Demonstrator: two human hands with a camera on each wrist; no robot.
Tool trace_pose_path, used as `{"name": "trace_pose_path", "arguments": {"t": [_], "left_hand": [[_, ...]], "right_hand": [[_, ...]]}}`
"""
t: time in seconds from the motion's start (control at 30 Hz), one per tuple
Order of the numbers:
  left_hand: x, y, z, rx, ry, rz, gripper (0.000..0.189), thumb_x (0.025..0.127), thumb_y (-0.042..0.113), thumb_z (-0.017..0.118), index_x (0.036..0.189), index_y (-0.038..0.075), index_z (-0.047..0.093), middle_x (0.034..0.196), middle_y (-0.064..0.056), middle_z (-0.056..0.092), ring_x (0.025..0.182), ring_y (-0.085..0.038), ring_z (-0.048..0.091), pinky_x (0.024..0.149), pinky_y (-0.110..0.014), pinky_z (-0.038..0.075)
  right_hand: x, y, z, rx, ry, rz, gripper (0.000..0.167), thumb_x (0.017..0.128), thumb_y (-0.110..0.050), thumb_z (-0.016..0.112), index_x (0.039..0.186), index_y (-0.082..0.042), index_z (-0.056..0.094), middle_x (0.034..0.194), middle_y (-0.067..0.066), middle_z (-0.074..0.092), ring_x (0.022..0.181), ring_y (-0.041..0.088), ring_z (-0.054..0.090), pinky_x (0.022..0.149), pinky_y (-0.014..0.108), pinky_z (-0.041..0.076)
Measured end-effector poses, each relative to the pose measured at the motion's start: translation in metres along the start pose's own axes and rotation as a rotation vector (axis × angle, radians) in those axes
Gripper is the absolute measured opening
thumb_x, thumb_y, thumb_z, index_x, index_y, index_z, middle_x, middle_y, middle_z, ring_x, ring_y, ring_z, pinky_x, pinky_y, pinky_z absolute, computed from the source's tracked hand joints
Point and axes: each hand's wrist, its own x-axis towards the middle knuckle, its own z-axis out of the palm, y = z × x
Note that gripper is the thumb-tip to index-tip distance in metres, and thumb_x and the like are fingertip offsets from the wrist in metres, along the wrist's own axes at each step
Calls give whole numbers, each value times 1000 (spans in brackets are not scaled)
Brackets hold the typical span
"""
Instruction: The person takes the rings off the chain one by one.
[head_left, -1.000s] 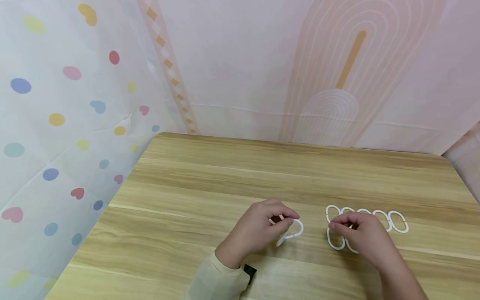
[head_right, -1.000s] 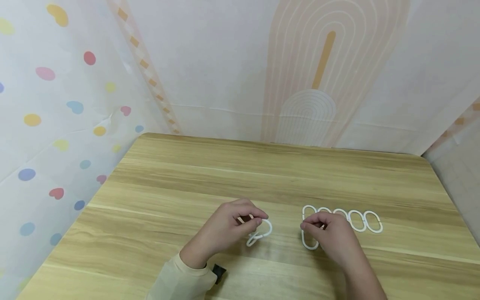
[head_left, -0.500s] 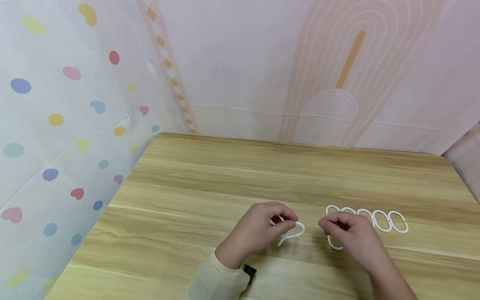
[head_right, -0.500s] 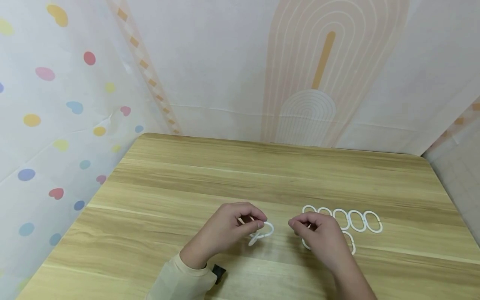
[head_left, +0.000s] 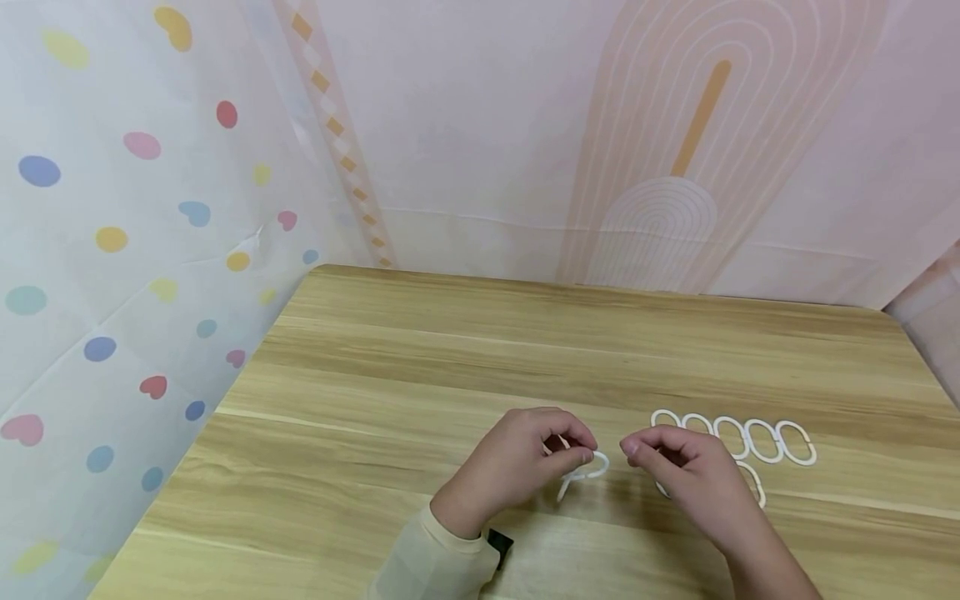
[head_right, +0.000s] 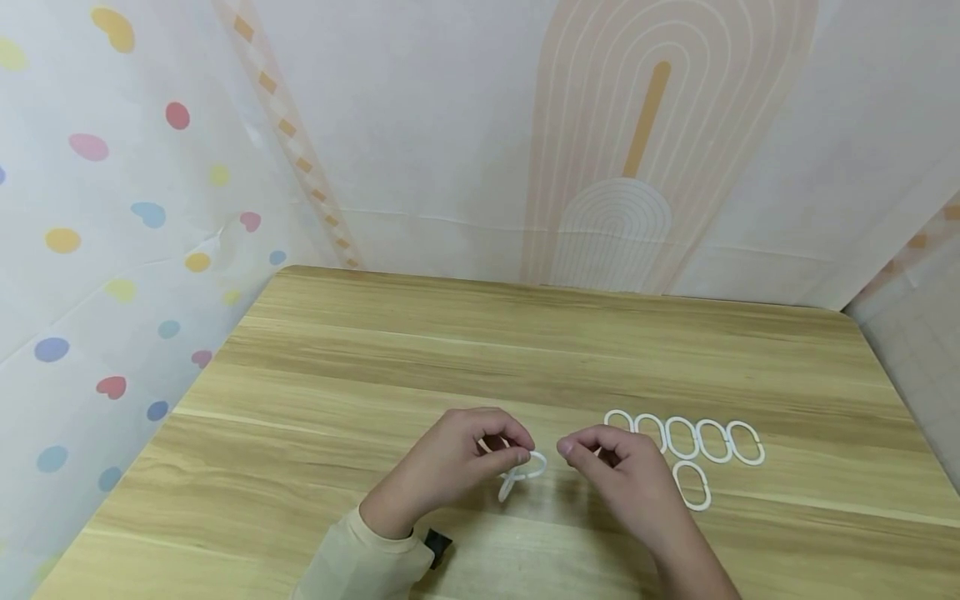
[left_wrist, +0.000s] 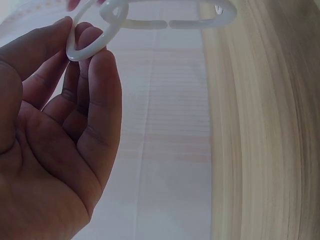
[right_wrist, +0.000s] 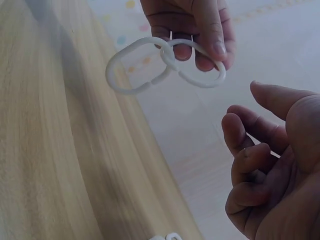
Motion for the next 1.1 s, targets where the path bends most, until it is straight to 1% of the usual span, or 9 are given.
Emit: {"name": "trace_pose_path", "arguments": {"t": [0.07, 0.23, 0.3, 0.53, 0.67, 0.83, 0.97, 1.1], "left_hand": [[0, 0, 0, -2, -3, 5, 3, 94, 15, 72, 94, 13, 75, 89, 12, 70, 77, 1, 61, 71, -20, 52], [0, 0, 0, 1, -14, 14, 3, 94, 15, 72, 93, 14, 75, 89, 13, 70, 76, 1, 60, 71, -20, 51], [0, 0, 1, 1, -18, 14, 3, 94, 15, 72, 93, 15, 75, 89, 12, 70, 75, 1, 60, 70, -20, 51], [0, 0, 2, 3, -28, 28, 4, 93, 14, 73, 92, 16, 75, 88, 12, 71, 75, 2, 60, 70, -19, 51], [0, 1, 3, 4, -34, 40, 5, 93, 12, 73, 92, 16, 76, 88, 11, 71, 75, 3, 59, 70, -18, 51], [0, 1, 3, 17, -35, 44, 6, 93, 12, 73, 91, 17, 76, 88, 11, 71, 75, 3, 58, 69, -18, 50], [0, 2, 3, 14, -38, 42, 6, 92, 11, 74, 90, 17, 76, 87, 12, 71, 75, 3, 58, 69, -18, 50], [0, 2, 4, 25, -41, 52, 6, 92, 12, 74, 90, 17, 76, 87, 14, 71, 75, 4, 58, 69, -17, 51]], "right_hand": [[-1, -2, 0, 8, -7, 2, 12, 94, -23, 71, 94, -11, 76, 82, -3, 68, 74, 10, 57, 64, 26, 47], [-2, -6, 3, 19, -20, 25, 13, 88, -21, 78, 97, -13, 77, 71, -4, 60, 63, 10, 51, 56, 26, 43], [-3, -7, 4, 10, -19, 25, 13, 86, -22, 81, 96, -15, 77, 66, -3, 55, 59, 9, 48, 53, 26, 41], [-5, -8, 9, 1, -21, -53, 8, 84, -19, 82, 90, -20, 78, 67, -6, 58, 57, 9, 47, 51, 26, 40], [-6, -8, 11, 15, -32, -58, 8, 84, -21, 82, 90, -22, 78, 65, -6, 57, 55, 7, 45, 49, 27, 40], [-7, -6, 13, 4, -29, -57, 9, 83, -19, 83, 91, -21, 78, 63, -6, 55, 54, 8, 45, 48, 27, 38], [-6, -6, 13, -5, -54, -25, 9, 83, -21, 83, 91, -21, 78, 68, -8, 61, 56, 6, 47, 50, 25, 41], [-6, -5, 15, -18, -81, -34, 6, 84, -21, 82, 88, -21, 78, 76, -10, 66, 60, 6, 51, 54, 24, 44]]}}
